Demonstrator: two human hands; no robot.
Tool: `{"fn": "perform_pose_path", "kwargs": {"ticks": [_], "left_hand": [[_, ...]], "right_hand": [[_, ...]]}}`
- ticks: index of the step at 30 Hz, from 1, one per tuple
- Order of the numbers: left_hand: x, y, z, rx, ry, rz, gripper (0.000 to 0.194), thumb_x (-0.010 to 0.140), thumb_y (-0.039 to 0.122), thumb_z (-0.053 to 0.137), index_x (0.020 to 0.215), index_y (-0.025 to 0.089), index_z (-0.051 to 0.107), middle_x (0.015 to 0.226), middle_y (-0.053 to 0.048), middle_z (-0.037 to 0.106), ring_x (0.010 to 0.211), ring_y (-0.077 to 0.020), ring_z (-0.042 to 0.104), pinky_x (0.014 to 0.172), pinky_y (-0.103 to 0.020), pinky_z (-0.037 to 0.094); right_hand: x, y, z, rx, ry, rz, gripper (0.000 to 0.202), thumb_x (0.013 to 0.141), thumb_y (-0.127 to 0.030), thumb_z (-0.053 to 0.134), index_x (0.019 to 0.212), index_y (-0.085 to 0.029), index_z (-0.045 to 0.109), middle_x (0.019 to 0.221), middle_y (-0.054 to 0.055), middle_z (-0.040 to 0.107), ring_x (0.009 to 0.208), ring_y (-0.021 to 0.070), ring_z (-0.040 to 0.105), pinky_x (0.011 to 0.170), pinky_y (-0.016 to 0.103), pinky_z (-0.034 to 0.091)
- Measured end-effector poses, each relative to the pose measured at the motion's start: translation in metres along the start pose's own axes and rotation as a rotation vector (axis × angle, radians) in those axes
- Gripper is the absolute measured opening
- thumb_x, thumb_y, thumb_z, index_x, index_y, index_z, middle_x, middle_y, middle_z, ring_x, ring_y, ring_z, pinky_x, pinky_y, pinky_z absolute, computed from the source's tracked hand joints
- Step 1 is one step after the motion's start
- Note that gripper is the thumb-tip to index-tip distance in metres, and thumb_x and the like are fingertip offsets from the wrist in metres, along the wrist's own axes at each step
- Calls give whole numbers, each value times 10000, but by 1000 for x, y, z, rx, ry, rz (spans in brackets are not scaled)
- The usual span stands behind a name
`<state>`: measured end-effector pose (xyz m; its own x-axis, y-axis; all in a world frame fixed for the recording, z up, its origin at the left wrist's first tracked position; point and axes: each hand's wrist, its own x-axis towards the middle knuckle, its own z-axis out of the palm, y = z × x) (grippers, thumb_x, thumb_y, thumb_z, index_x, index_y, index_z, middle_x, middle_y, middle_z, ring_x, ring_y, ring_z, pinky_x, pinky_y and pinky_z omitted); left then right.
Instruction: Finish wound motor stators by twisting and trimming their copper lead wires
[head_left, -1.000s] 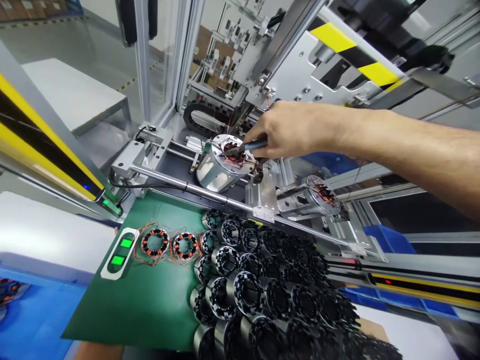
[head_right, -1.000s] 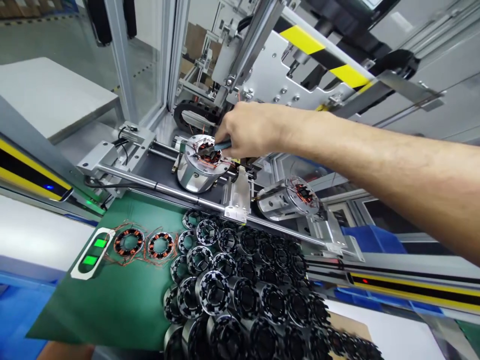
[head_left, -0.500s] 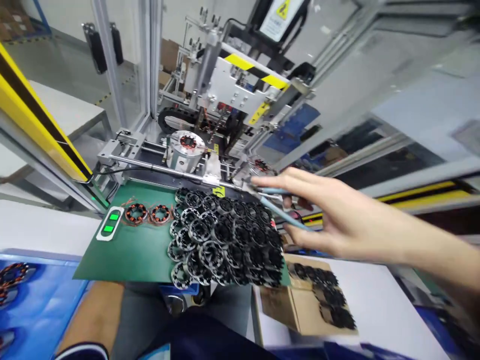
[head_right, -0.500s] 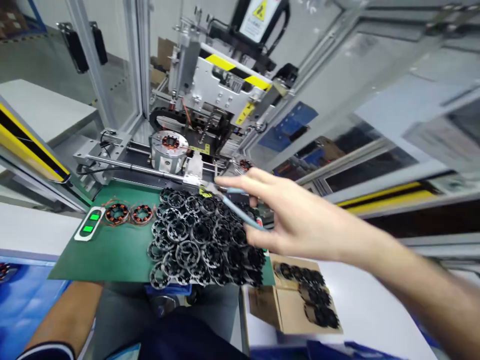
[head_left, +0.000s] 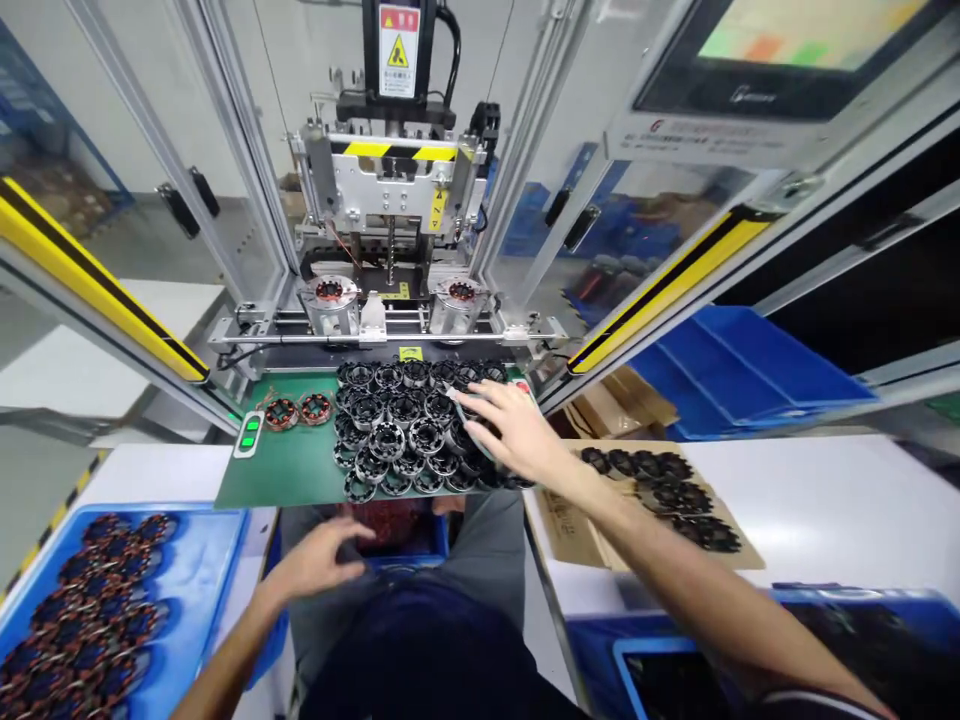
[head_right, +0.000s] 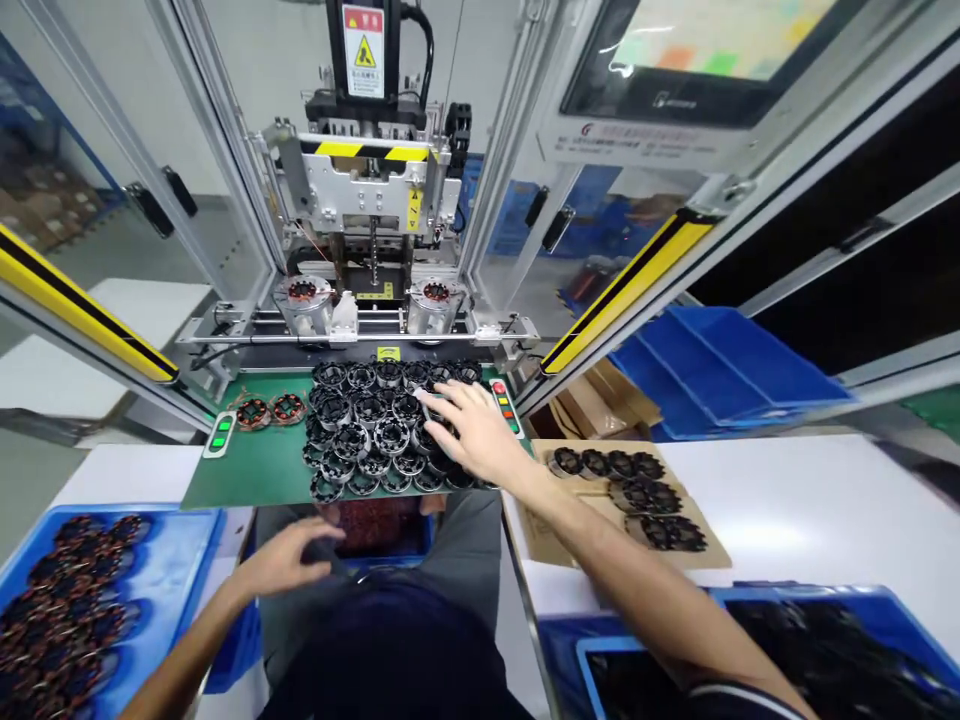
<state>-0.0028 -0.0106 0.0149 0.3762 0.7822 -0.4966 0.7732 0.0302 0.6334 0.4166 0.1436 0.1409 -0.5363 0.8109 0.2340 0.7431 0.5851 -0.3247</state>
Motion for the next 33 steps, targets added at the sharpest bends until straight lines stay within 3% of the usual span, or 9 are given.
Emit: {"fn": "perform_pose_path", "kwargs": {"ticks": [3, 6, 8, 10, 13, 19, 25, 30, 33], "left_hand": [[-44, 44, -55, 40, -59, 191, 629, 1044, 493, 893, 1651, 337, 838, 1677, -81, 820, 1595, -373, 747, 1414, -554, 564], [-47, 112, -169, 255, 218, 336, 465, 1169, 566, 778, 1559, 327, 864, 1556, -83, 858, 1432, -321, 807, 1305, -531, 626], [-18, 154, -251, 474, 397, 348, 490, 1171, 583, 772, 1530, 263, 869, 1530, -113, 857, 1407, -339, 798, 1314, -554, 608], [27, 181, -316, 730, 531, 214, 558, 1171, 538, 793, 1583, 164, 843, 1535, -187, 816, 1453, -384, 734, 1342, -582, 570], [101, 188, -373, 908, 555, 35, 660, 1200, 502, 783, 1709, 82, 766, 1671, -261, 698, 1586, -423, 602, 1396, -592, 510], [199, 152, -398, 912, 367, -194, 813, 1119, 839, 761, 1449, 118, 943, 1725, -297, 656, 1657, -517, 523, 1391, -644, 508], [226, 142, -402, 868, 238, -286, 1093, 1166, 942, 552, 1615, -19, 815, 2018, -346, 328, 1879, -576, 215, 1507, -701, 330], [220, 150, -418, 862, 189, -285, 911, 1047, 902, 767, 1512, 132, 906, 2022, -273, 392, 1859, -606, 295, 1452, -797, 395], [212, 151, -418, 852, 189, -246, 881, 1103, 823, 654, 1611, 138, 872, 1979, -267, 463, 1821, -565, 383, 1490, -768, 366]], "right_hand": [[44, 24, -49, -106, 49, -43, 653, 1249, -567, 587, 1788, -227, 726, 1633, 214, 821, 1516, 429, 768, 1324, 687, 633], [120, 51, -93, -222, -35, 73, 720, 1206, -528, 643, 1873, -256, 619, 1434, 170, 903, 1297, 423, 851, 1140, 611, 705], [175, 66, -106, -270, -144, 147, 776, 1180, -493, 714, 1891, -218, 571, 1412, 198, 901, 1316, 443, 844, 1146, 593, 686], [219, 78, -103, -237, -325, 259, 848, 1142, -415, 813, 1901, -172, 524, 1448, 232, 879, 1341, 431, 838, 1166, 557, 676], [260, 93, -86, -129, -583, 426, 817, 1100, -262, 880, 1838, -97, 570, 1267, 213, 909, 1119, 354, 887, 1029, 474, 719], [298, 128, -57, -71, -845, 565, 717, 977, -314, 1084, 1555, -42, 760, 1031, 176, 914, 856, 293, 883, 838, 394, 720], [313, 126, -51, -118, -943, 621, 522, 982, -205, 1038, 1406, -34, 785, 938, 164, 895, 665, 215, 773, 691, 301, 621], [312, 101, -111, -125, -900, 589, 402, 1180, -362, 847, 1397, -25, 816, 893, 157, 861, 620, 165, 698, 707, 301, 570], [292, 73, -159, -13, -780, 527, 451, 1269, -453, 647, 1501, -87, 773, 939, 196, 884, 609, 203, 724, 683, 340, 595]]}}
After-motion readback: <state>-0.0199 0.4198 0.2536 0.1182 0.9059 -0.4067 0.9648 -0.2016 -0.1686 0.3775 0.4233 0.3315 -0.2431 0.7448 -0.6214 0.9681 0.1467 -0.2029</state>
